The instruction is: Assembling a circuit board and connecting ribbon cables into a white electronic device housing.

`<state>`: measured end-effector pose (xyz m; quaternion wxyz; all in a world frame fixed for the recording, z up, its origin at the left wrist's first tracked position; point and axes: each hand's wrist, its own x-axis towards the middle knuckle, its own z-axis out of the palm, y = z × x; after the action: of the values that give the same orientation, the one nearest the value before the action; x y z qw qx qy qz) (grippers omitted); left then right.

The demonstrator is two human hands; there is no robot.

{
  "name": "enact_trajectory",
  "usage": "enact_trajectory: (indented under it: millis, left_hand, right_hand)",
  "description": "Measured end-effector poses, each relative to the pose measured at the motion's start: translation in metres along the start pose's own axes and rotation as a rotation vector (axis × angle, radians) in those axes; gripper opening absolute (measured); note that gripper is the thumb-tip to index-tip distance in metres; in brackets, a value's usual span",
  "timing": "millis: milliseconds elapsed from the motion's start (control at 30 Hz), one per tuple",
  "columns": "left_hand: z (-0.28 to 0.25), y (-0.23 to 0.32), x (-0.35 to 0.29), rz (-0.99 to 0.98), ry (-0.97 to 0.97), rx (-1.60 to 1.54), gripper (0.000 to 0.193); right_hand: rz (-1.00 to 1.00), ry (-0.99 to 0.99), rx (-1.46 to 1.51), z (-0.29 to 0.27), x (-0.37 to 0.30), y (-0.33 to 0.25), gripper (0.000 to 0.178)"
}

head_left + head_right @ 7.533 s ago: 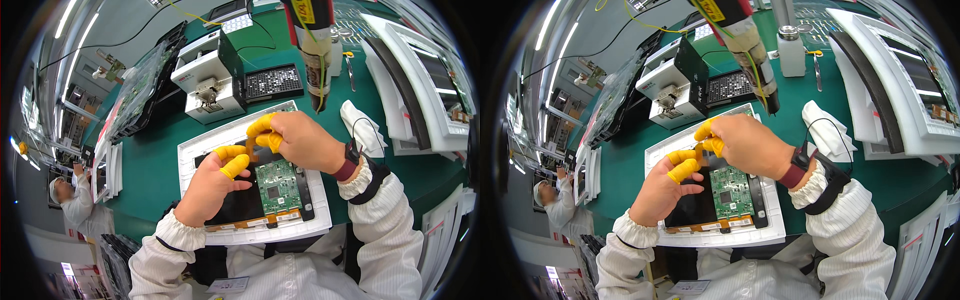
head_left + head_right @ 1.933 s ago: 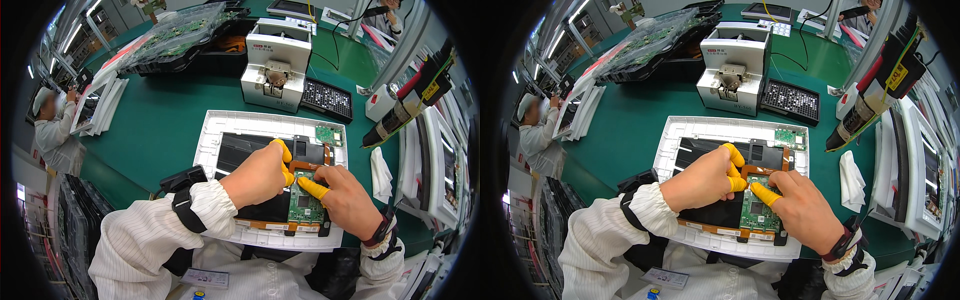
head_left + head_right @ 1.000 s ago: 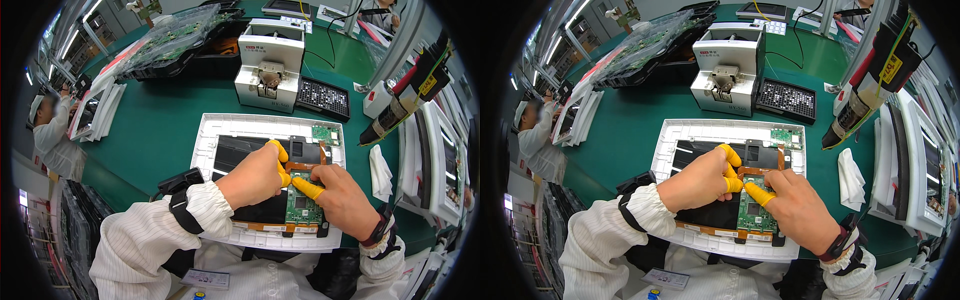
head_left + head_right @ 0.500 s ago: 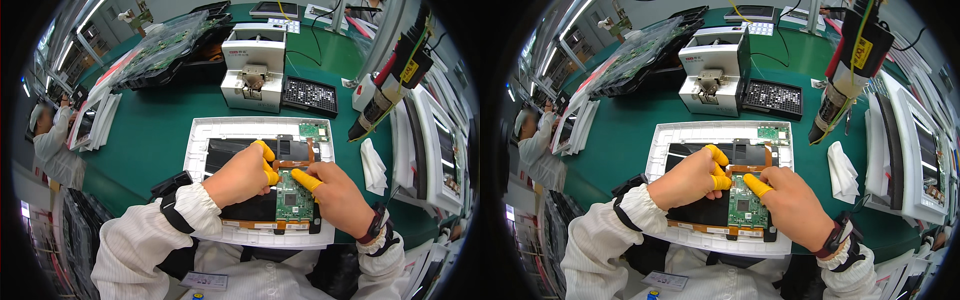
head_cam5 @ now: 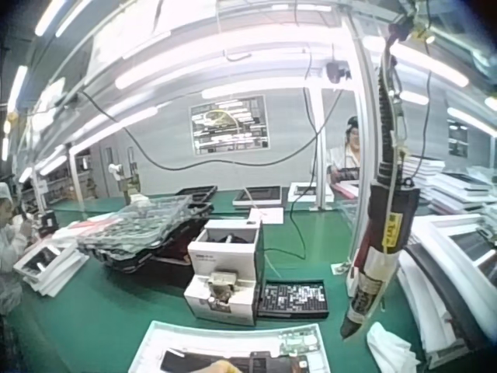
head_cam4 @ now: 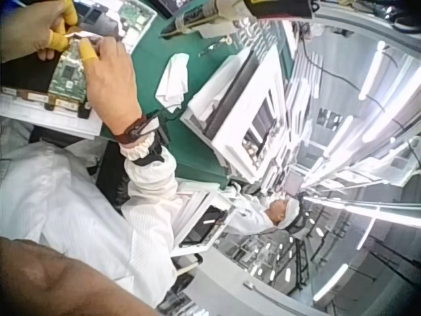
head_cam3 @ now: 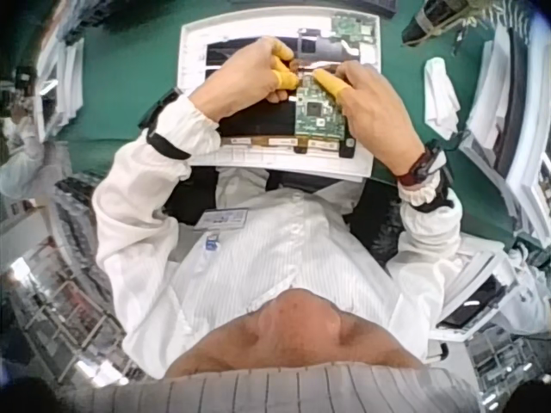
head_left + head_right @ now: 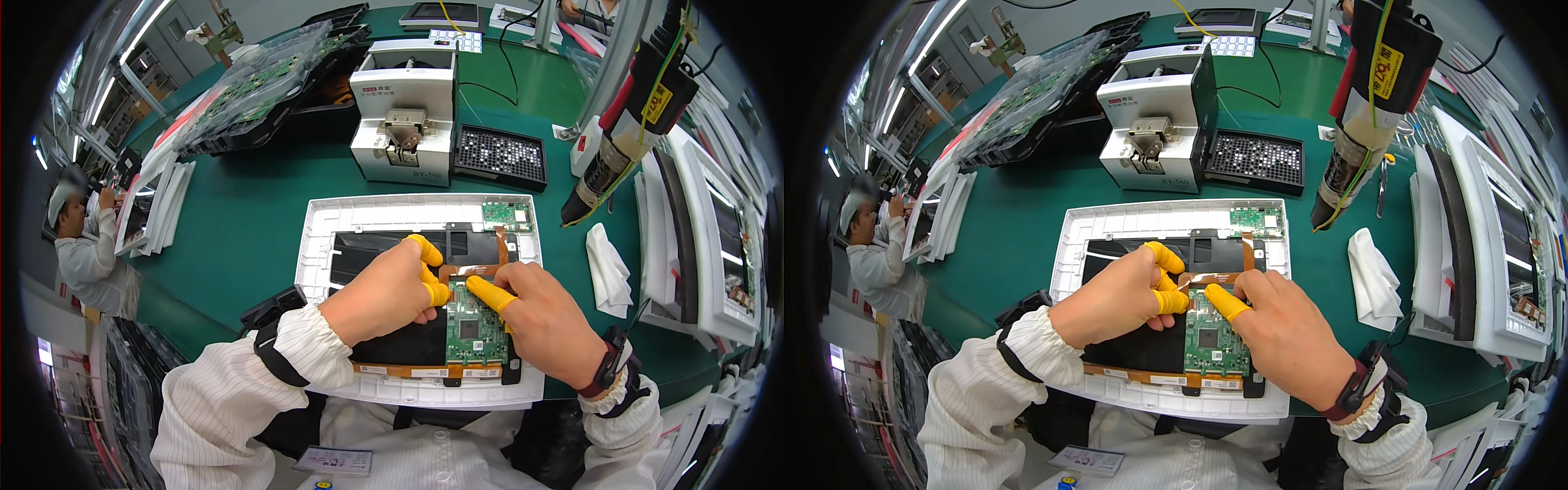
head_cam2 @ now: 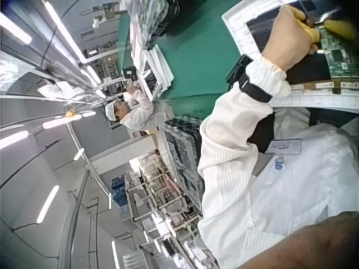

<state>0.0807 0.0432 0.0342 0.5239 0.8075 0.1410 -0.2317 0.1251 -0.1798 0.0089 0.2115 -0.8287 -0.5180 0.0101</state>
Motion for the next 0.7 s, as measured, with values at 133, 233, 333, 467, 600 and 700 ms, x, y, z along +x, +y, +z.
enact_trajectory:
  millis: [133, 233, 333, 467, 600, 700]
  left_hand:
    - [-0.001, 0.001, -0.001, -0.013, -0.012, -0.012, 0.037]
    - [-0.002, -0.005, 0.001, 0.001, -0.01, -0.017, 0.036]
    - [-0.002, -0.003, -0.002, 0.013, -0.001, -0.022, 0.033]
    - [-0.006, -0.002, -0.002, 0.003, -0.026, -0.038, 0.033]
    - [-0.011, 0.009, -0.011, 0.014, 0.073, 0.174, 0.035]
    - [-0.016, 0.014, -0.004, 0.137, 0.137, 0.308, 0.032]
  right_hand:
    - [-0.048, 0.054, -0.004, 0.0, 0.003, 0.003, 0.024]
    - [-0.078, 0.069, 0.095, -0.003, 0.013, 0.005, 0.023]
    - [-0.047, 0.052, 0.109, -0.005, 0.019, 0.008, 0.022]
    - [-0.045, 0.102, 0.109, -0.003, 0.016, 0.015, 0.022]
    - [0.163, 0.156, 0.011, -0.009, 0.001, 0.011, 0.023]
    - [0.223, 0.187, 0.0, -0.007, -0.008, 0.013, 0.024]
